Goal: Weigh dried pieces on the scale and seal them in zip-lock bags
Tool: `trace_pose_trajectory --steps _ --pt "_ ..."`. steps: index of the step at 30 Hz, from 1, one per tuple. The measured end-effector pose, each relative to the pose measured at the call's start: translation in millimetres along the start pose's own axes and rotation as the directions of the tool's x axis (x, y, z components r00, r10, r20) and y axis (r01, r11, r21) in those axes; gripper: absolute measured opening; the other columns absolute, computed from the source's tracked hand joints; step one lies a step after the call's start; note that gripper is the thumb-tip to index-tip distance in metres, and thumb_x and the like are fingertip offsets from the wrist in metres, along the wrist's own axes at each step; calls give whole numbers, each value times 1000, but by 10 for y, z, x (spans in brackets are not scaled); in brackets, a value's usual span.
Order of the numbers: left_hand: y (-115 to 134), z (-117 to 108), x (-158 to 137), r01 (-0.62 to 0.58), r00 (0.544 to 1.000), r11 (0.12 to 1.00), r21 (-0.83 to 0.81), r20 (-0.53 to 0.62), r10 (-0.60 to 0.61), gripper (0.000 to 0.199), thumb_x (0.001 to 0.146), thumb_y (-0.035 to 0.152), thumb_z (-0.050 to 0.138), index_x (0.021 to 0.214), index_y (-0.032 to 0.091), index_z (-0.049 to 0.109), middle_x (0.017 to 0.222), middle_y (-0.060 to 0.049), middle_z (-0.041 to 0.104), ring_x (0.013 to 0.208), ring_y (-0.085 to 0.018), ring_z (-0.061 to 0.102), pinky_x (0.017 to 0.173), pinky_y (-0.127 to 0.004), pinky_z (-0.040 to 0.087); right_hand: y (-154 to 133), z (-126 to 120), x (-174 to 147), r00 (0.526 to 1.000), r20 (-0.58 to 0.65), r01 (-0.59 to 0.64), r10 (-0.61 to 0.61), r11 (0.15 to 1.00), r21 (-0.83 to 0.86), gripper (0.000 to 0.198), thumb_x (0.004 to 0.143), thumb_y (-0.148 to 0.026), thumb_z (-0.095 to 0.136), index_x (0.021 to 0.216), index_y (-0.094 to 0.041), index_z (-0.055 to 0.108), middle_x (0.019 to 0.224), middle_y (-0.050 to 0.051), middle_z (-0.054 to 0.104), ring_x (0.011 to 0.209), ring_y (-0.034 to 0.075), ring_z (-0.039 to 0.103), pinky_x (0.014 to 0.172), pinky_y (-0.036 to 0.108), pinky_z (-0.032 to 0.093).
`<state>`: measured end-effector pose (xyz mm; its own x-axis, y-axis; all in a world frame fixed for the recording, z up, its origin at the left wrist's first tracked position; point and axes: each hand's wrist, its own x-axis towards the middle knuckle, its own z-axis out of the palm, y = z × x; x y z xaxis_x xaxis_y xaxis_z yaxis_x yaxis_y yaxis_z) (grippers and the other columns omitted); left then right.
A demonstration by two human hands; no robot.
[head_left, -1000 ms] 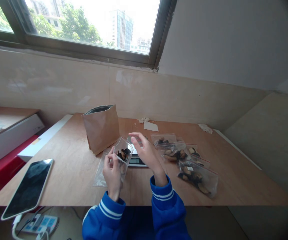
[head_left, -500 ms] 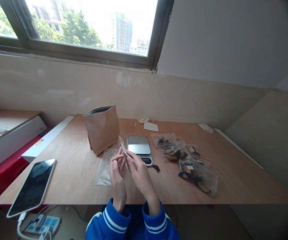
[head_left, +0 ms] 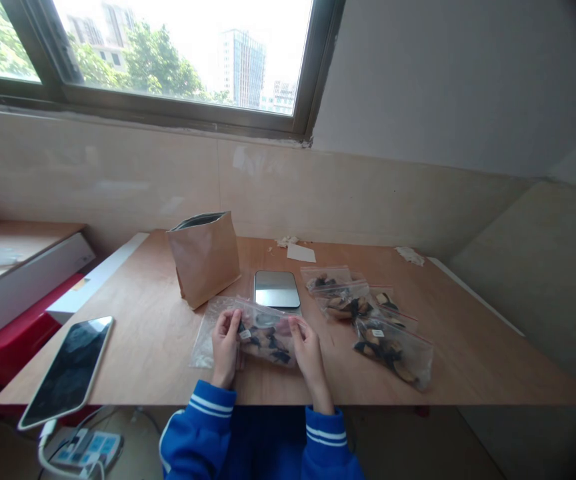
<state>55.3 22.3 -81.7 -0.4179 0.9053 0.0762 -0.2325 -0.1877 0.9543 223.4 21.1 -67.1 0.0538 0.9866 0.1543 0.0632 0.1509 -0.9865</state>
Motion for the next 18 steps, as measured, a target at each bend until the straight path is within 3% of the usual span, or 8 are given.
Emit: trace_pose_trajectory --steps 3,8,13,18 --pt "-77 6 -9 30 999 999 -20 -16 -31 33 78 47 66 84 16 60 76 1 61 71 -12 57 65 -22 46 187 9 43 992 -126 -2 -6 998 -67 44 84 -60 56 79 -18 65 73 9 72 72 25 68 73 36 53" --pt "-139 -33 12 52 999 999 -2 -3 -52 35 76 46 69 92 16 64 82 -1 64 75 -13 59 67 -22 47 305 44 41 962 -264 -45 68 995 94 45 78 -61 62 81 -16 63 66 6 70 57 18 61 58 28 49" --pt "-144 -58 8 50 998 998 44 -27 -49 33 76 45 69 90 15 66 83 -2 66 77 -15 62 67 -23 48 302 20 37 936 -345 -15 69 987 158 45 70 -58 71 81 -14 65 67 7 71 55 16 59 59 27 48" --pt "-129 -50 -9 50 999 997 60 -23 -48 35 76 46 68 92 15 67 84 -4 67 76 -16 63 63 -23 49 331 -2 46 940 -339 -6 44 994 113 48 77 -61 63 87 -14 69 73 9 73 57 17 60 61 29 49"
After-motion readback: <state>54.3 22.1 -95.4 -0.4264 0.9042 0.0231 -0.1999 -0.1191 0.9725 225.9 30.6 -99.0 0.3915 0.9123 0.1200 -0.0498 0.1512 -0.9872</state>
